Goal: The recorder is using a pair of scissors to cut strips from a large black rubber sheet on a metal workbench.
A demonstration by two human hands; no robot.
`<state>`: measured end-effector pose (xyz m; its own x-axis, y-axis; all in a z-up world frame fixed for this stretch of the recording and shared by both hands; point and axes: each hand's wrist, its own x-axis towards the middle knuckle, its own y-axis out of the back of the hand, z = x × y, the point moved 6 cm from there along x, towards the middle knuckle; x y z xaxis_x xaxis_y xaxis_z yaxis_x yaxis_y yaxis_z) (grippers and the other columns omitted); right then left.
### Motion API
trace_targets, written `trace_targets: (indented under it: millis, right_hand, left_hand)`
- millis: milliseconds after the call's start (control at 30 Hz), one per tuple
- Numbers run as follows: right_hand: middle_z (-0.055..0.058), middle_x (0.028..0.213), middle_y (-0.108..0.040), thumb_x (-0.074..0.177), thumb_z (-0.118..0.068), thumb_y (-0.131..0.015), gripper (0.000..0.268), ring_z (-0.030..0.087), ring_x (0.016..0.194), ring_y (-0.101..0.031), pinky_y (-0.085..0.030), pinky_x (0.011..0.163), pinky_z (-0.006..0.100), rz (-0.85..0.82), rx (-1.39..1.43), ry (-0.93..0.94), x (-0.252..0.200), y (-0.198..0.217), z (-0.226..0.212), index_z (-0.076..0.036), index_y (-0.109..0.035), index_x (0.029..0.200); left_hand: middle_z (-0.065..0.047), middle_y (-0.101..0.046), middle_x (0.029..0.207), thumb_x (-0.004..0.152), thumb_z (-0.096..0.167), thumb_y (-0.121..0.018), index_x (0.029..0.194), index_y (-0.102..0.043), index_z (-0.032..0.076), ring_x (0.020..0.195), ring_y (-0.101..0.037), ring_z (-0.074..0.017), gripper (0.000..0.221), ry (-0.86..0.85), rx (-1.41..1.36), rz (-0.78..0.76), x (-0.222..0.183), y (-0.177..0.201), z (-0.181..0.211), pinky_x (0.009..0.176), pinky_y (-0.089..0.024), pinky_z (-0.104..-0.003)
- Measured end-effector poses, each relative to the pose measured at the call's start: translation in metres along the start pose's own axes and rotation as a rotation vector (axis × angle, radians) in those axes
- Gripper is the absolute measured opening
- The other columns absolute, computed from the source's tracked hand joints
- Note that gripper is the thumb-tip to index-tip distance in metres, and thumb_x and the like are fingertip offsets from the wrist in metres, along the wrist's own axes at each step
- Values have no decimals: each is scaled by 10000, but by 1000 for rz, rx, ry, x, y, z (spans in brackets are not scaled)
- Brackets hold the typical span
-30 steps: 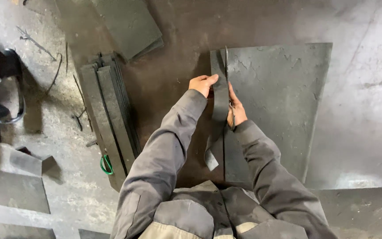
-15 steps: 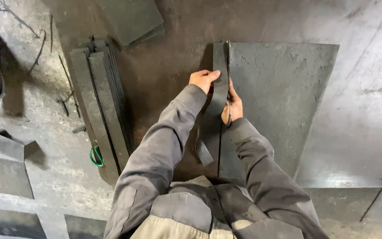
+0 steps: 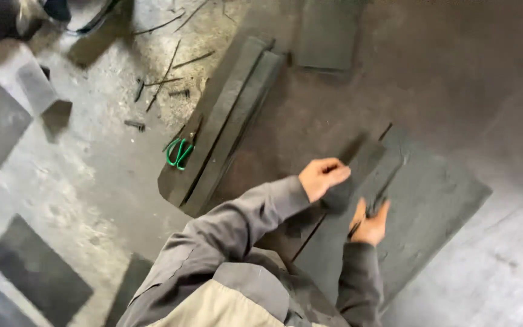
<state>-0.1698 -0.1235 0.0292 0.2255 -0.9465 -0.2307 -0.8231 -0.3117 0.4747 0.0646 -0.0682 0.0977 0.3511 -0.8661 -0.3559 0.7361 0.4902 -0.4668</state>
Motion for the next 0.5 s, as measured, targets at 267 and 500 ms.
trace_targets:
  millis: [267, 500]
  right_hand:
    - [347, 1175, -674, 800, -525, -744, 1013, 520, 1098, -636, -487, 962, 566, -3, -947, -346, -125, 91, 2, -163, -339, 1655]
    - [76, 1108, -744, 860, -293, -748, 498, 219, 962, -686, -520, 797, 349, -436, 220, -99, -188, 48, -165, -38, -658, 1278]
  left_hand:
    - [-2, -646, 832, 1045, 222, -668, 1040, -725, 5, 816, -551, -69, 224, -133, 68, -40, -153, -48, 81, 712, -471, -272]
    - [-102, -726, 833, 997, 356, -650, 1067, -733, 116, 739, -683, -205, 263, -285, 396, -203, -231, -43, 117, 675, -526, -328]
